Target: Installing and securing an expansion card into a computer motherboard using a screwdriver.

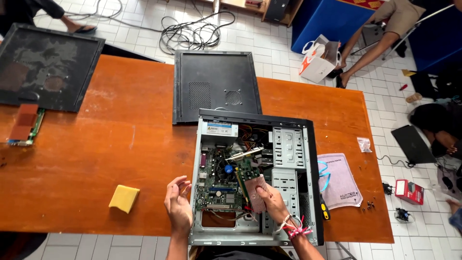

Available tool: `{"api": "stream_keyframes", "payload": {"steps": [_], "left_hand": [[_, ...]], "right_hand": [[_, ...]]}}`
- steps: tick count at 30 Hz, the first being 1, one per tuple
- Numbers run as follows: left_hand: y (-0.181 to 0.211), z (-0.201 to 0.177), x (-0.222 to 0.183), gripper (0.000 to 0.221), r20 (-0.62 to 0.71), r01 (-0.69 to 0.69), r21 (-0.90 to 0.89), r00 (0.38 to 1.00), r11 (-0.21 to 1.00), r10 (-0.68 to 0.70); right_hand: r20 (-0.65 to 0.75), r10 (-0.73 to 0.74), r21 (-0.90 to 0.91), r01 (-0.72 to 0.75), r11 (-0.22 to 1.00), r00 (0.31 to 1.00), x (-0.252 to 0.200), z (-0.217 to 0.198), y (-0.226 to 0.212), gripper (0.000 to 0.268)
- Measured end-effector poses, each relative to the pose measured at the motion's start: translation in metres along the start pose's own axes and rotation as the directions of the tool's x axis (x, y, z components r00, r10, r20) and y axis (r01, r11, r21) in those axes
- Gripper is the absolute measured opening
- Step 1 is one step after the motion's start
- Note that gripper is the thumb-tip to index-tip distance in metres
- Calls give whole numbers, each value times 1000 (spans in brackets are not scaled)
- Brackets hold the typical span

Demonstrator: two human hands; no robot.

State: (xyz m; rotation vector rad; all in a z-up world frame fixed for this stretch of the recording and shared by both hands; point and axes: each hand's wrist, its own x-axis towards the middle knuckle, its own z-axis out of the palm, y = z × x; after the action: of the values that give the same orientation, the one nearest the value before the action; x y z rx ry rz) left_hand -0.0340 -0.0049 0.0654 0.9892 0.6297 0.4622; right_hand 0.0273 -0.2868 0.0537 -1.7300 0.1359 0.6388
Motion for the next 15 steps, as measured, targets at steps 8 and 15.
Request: {"api": "stream_keyframes", "payload": {"steps": [8,15], "left_hand": [[0,0,-3,32,-12,10,40,1000,999,-9],[-7,-4,-2,31,48,-51,63,998,997,48]], "right_hand": [[85,101,3,-102,995,991,13,13,-24,69],[94,83,-421,-36,906,992,36,14,-13,46]]}}
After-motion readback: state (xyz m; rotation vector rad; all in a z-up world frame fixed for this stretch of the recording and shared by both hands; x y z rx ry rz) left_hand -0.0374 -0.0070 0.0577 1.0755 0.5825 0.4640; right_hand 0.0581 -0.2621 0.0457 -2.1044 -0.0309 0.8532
